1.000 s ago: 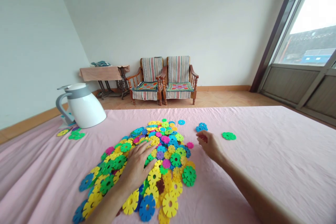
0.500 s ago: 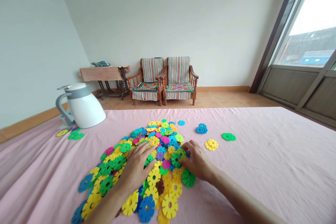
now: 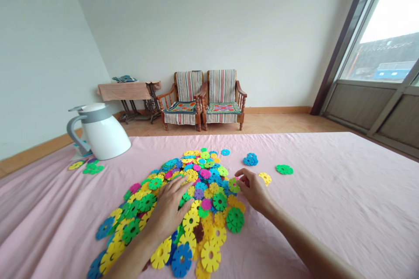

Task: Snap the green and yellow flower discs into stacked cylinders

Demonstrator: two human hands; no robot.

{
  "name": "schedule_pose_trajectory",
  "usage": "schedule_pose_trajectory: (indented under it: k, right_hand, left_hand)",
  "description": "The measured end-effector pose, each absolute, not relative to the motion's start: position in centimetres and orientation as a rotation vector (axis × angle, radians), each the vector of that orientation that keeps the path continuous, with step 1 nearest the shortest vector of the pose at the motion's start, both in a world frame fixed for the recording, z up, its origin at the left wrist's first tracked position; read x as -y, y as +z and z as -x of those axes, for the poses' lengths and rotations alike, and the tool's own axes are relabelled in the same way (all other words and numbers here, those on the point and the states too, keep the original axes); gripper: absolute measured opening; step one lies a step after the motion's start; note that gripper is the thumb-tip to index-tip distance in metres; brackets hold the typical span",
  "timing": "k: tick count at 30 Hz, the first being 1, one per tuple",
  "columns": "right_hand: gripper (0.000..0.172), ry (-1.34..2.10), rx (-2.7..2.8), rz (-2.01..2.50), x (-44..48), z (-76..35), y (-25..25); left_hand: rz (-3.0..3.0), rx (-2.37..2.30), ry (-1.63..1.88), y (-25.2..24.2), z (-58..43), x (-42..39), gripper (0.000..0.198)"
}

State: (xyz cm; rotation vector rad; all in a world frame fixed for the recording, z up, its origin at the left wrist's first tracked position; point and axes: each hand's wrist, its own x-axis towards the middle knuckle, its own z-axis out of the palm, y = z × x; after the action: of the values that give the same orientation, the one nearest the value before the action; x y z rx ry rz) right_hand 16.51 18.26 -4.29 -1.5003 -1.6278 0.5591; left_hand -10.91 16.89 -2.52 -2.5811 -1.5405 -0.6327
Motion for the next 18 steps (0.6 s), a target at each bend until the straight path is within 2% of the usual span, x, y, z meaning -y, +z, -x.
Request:
schedule_pose_trajectory:
  k: [8,13,18]
  right_hand:
    - [0.028,0.355,1.719,1.540,-18.5,-17.1,-4.9]
    - [0.044,0.308,1.955,1.502,-18.3,-17.4,-4.8]
    - [0.041,0.314,2.098,1.457,-18.0,-17.7,-3.8]
  left_hand:
    - [2.581,1.526,-0.634,-2.6,10.9,-16.9,0.041]
    - [2.577,1.532,-0.654,-2.5,10.9,-16.9,0.038]
    - [2.573,1.538,-0.669,-2.3,10.8,-16.7,0.040]
